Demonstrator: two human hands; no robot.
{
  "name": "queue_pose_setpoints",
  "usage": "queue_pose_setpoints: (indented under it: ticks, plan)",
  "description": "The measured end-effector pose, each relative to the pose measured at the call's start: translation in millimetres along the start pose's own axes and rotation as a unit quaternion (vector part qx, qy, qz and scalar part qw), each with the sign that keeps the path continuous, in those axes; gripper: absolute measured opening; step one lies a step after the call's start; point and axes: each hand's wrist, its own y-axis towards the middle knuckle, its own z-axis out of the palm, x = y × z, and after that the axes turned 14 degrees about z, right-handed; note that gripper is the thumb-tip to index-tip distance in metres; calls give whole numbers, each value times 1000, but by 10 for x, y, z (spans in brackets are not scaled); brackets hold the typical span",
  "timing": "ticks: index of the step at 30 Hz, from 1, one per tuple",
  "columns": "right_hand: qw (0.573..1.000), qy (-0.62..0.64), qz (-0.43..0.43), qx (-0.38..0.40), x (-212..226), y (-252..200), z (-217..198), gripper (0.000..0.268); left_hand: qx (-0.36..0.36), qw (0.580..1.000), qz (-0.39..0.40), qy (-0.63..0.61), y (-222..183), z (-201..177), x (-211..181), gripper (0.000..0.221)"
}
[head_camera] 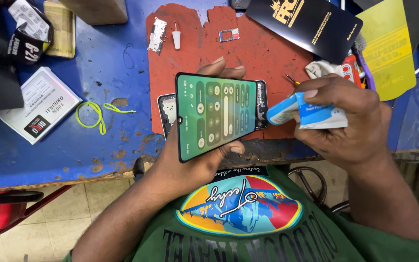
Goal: The person applies adhesive from a tube to the frame of a mobile phone and then presses a replacement back panel onto the device.
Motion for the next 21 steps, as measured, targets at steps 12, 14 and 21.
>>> queue_pose_setpoints:
  ticks: [12, 14, 21]
  plan:
    - [999, -21, -27, -7, 46, 177, 20, 54, 16, 998, 16, 50, 62, -26, -30, 88]
    - [999, -27, -20, -5, 66, 213, 17, 53, 10, 999, 10, 38, 61, -25, -33, 89]
    - [998, -55, -32, -17, 49, 332, 14, 52, -3, 1000, 9, 17, 7, -8, 2, 90]
